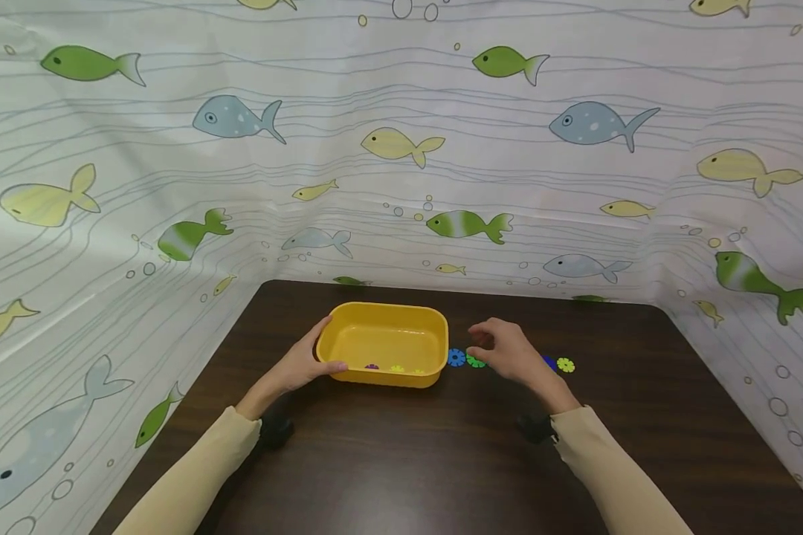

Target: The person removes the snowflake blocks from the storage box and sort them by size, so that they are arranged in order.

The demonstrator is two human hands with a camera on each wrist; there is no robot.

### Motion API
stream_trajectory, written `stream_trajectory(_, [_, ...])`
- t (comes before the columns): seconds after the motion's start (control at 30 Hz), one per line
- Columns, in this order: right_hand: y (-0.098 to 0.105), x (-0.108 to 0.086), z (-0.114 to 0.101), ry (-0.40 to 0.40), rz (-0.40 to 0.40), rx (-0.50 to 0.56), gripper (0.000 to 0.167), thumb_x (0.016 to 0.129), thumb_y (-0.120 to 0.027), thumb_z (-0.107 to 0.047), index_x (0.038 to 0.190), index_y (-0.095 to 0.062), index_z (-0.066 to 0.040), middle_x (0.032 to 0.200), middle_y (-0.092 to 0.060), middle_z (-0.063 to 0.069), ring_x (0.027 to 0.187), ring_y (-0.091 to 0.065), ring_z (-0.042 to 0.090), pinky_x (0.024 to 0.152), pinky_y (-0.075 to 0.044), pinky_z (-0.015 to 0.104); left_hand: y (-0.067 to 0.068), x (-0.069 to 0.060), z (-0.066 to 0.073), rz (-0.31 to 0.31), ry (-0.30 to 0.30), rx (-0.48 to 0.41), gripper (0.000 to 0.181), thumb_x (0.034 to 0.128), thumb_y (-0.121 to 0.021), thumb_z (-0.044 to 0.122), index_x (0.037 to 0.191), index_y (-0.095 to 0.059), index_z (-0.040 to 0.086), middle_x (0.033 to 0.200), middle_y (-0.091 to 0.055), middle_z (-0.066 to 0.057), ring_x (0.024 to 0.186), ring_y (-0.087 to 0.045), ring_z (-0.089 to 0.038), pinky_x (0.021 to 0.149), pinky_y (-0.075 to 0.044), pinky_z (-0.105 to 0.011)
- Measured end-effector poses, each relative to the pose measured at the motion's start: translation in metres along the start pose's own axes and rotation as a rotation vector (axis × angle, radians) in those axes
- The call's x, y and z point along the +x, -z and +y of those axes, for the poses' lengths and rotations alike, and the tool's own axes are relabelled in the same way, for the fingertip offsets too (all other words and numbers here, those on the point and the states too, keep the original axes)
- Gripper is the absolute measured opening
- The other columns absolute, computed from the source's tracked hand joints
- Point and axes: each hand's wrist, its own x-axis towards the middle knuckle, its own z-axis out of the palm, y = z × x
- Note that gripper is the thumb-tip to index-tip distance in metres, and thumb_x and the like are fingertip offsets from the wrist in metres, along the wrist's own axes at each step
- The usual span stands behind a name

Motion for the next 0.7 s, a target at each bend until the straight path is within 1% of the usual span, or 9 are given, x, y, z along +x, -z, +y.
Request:
stream_trajectory(0.13, [-0.013,0.021,-0.020,0.066,-0.090,0.040,0.033,0.098,-0.081,-0.011,0.127,-0.075,0.004,0.111,-0.076,0.015,0.092,-0.070,0.019,0.081,-0.064,0.032,0.000,0.001,0.000,-0.001,0.012,0.000,0.115,0.0928,-0.087,0.041,0.176,-0.013,0.009,0.176,-0.031,-0.023,0.132,-0.058,-0.033,0.125,-0.049,-0.056])
stream_trajectory(0.27, [-0.026,0.039,-0.035,0.098,-0.194,0.045,0.033,0.097,-0.081,-0.008,0.125,-0.075,0.007,0.109,-0.077,0.016,0.090,-0.068,0.017,0.082,-0.064,0.033,0.000,0.001,-0.001,-0.007,0.025,0.001,0.114,0.0935,-0.087,0.040,0.176,-0.013,0.010,0.177,-0.030,-0.023,0.133,-0.058,-0.035,0.125,-0.049,-0.056])
stream_trajectory(0.3, [-0.029,0.043,-0.038,0.112,-0.223,0.032,0.032,0.097,-0.081,-0.007,0.124,-0.075,0.007,0.109,-0.077,0.016,0.090,-0.067,0.017,0.083,-0.065,0.033,0.000,0.001,0.000,-0.004,0.022,0.007,0.114,0.0931,-0.087,0.040,0.176,-0.014,0.010,0.176,-0.030,-0.024,0.133,-0.057,-0.035,0.125,-0.049,-0.056])
stream_trajectory(0.37, [-0.036,0.051,-0.046,0.106,-0.293,0.005,0.030,0.096,-0.081,-0.007,0.123,-0.077,0.005,0.108,-0.078,0.015,0.090,-0.065,0.017,0.085,-0.064,0.034,0.000,0.000,0.000,0.006,0.024,0.009,0.114,0.0925,-0.087,0.040,0.176,-0.015,0.010,0.176,-0.031,-0.023,0.134,-0.057,-0.036,0.125,-0.048,-0.057])
stream_trajectory(0.47, [-0.046,0.063,-0.056,0.096,-0.423,-0.051,0.026,0.096,-0.081,-0.005,0.121,-0.079,0.001,0.106,-0.078,0.012,0.089,-0.063,0.016,0.089,-0.064,0.035,0.000,0.000,-0.001,0.014,0.032,0.013,0.116,0.0914,-0.088,0.041,0.176,-0.015,0.010,0.176,-0.031,-0.024,0.135,-0.057,-0.036,0.125,-0.048,-0.057])
stream_trajectory(0.57, [-0.054,0.072,-0.064,0.059,-0.539,-0.108,0.021,0.097,-0.079,-0.003,0.117,-0.080,-0.001,0.103,-0.077,0.009,0.088,-0.061,0.018,0.092,-0.064,0.038,-0.001,0.000,-0.001,0.014,0.041,0.004,0.116,0.0910,-0.089,0.040,0.176,-0.015,0.011,0.177,-0.030,-0.024,0.137,-0.056,-0.036,0.125,-0.047,-0.057])
stream_trajectory(0.63, [-0.059,0.076,-0.067,0.049,-0.582,-0.163,0.018,0.096,-0.078,0.000,0.114,-0.080,-0.002,0.103,-0.076,0.008,0.088,-0.060,0.018,0.092,-0.064,0.040,-0.001,0.000,-0.001,0.018,0.040,-0.001,0.116,0.0906,-0.089,0.040,0.176,-0.016,0.011,0.177,-0.031,-0.024,0.137,-0.056,-0.037,0.126,-0.047,-0.057])
stream_trajectory(0.7, [-0.063,0.080,-0.069,0.043,-0.605,-0.208,0.016,0.096,-0.076,0.003,0.111,-0.080,-0.003,0.102,-0.075,0.008,0.087,-0.059,0.019,0.091,-0.063,0.040,-0.001,0.001,-0.001,0.022,0.037,0.002,0.116,0.0902,-0.089,0.041,0.176,-0.016,0.011,0.176,-0.032,-0.023,0.136,-0.056,-0.036,0.126,-0.047,-0.057])
